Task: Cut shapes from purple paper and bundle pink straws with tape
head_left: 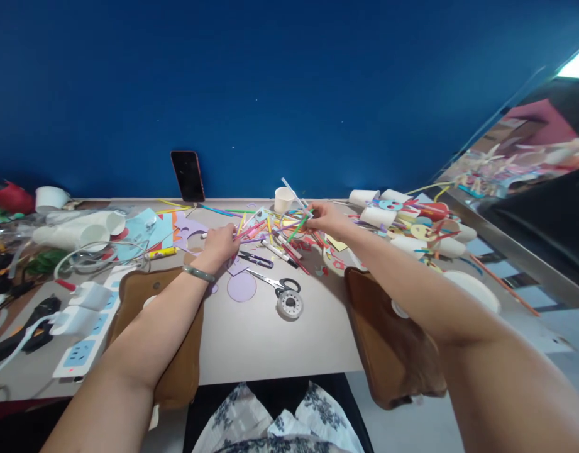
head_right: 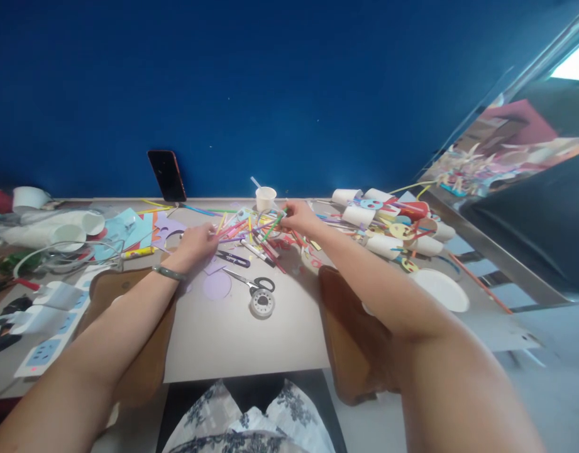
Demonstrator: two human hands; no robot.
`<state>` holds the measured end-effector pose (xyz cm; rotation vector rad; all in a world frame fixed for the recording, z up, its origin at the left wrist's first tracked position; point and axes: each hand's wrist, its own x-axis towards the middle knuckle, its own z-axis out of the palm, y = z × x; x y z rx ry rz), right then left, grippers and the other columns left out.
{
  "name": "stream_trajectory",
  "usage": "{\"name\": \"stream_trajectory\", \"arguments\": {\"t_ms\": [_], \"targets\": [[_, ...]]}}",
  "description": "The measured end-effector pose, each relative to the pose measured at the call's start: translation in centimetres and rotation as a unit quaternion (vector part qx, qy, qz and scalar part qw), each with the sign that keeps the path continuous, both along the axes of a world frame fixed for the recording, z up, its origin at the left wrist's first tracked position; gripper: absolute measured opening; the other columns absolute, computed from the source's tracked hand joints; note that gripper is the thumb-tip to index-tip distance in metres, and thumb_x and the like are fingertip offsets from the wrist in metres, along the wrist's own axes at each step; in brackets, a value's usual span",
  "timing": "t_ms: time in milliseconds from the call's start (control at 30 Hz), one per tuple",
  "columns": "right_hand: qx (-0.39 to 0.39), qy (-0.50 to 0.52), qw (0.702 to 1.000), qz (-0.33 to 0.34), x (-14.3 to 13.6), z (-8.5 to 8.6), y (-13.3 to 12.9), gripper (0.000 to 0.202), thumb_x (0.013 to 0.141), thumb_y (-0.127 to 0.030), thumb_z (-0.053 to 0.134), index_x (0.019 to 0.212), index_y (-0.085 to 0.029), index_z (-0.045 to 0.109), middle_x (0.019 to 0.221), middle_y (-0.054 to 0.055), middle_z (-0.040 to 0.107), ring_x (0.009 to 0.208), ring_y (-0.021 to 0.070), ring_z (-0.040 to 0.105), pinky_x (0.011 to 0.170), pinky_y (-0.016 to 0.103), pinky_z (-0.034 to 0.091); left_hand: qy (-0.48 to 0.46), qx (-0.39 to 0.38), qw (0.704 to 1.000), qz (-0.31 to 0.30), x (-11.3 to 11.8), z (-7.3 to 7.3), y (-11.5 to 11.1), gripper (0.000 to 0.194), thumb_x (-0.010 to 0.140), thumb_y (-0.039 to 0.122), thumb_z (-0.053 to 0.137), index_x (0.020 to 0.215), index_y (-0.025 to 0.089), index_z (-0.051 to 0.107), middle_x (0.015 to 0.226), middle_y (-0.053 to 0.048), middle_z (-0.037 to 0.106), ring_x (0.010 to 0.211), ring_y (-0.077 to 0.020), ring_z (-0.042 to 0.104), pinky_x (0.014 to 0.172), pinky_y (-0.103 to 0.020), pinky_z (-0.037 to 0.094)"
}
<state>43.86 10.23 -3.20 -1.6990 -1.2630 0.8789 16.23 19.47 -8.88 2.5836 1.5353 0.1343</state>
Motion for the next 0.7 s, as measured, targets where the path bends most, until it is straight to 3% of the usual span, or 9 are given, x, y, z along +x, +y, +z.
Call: {"name": "stream_trajectory", "arguments": {"t_ms": [133,233,300,367,467,567,700], "targets": [[0.012,0.054,0.998,0.029,0.0,0.7,-0.1,0.027,0.056,-0.026,0.086,0.077,-0.019,0.07,0.069,0.003,0.071,0.063,0.0147,0.061,0.06,0.027,0.049,0.0,0.001,1.0,-0.004,0.0,-0.1,0.0,0.039,0.094,0.035,0.043,0.123,0.018,0.062,0.111,-0.015,0.073,0.107,-0.033,0.068,0.091,-0.041,0.047],[0.021,0.046,0.999,0.013,0.3,0.9,0.1,0.026,0.071,-0.042,0.078,0.08,-0.017,0.075,0.077,0.007,0.074,0.065,0.014,0.06,0.062,0.028,0.05,-0.001,0.005,1.0,-0.008,0.0,-0.3,0.1,0.038,0.094,0.037,0.043,0.121,0.018,0.063,0.109,-0.014,0.074,0.106,-0.0322,0.068,0.091,-0.041,0.047],[0.04,0.01,0.999,-0.012,0.8,0.8,0.3,0.029,0.079,-0.046,0.07,0.079,-0.017,0.076,0.08,0.008,0.074,0.066,0.0147,0.061,0.064,0.029,0.05,-0.002,0.007,1.0,-0.009,-0.1,-0.4,0.1,0.037,0.094,0.036,0.044,0.12,0.019,0.063,0.108,-0.014,0.074,0.105,-0.0317,0.068,0.091,-0.04,0.047],[0.078,-0.076,0.994,-0.028,1.6,0.7,0.5,0.024,0.077,-0.04,0.07,0.08,-0.017,0.076,0.077,0.006,0.073,0.066,0.0154,0.061,0.064,0.029,0.049,0.001,0.006,1.0,-0.008,-0.1,-0.4,0.1,0.037,0.094,0.036,0.044,0.121,0.019,0.062,0.107,-0.014,0.074,0.105,-0.0316,0.068,0.091,-0.041,0.047],[0.133,-0.22,0.966,-0.018,2.7,0.8,0.6,0.017,0.071,-0.029,0.071,0.082,-0.017,0.074,0.068,0.002,0.069,0.062,0.0148,0.057,0.061,0.028,0.044,0.007,-0.004,1.0,-0.005,-0.1,-0.2,0.0,0.038,0.094,0.036,0.045,0.123,0.019,0.061,0.109,-0.014,0.074,0.107,-0.0312,0.068,0.091,-0.04,0.047],[0.153,-0.329,0.932,-0.011,3.5,1.2,0.6,0.014,0.073,-0.024,0.066,0.083,-0.017,0.073,0.073,0.003,0.07,0.065,0.0164,0.059,0.062,0.028,0.042,0.004,-0.01,1.0,-0.003,0.0,0.0,-0.1,0.038,0.094,0.037,0.045,0.123,0.019,0.061,0.111,-0.013,0.073,0.109,-0.0309,0.067,0.093,-0.04,0.046],[0.112,-0.525,0.843,-0.027,5.5,1.1,0.9,0.018,0.08,-0.027,0.061,0.093,-0.021,0.073,0.092,0.007,0.075,0.08,0.0223,0.064,0.069,0.031,0.04,0.003,-0.016,1.0,0.005,0.1,0.2,-0.1,0.037,0.094,0.037,0.046,0.123,0.019,0.062,0.111,-0.014,0.073,0.109,-0.0314,0.067,0.095,-0.041,0.045]]}}
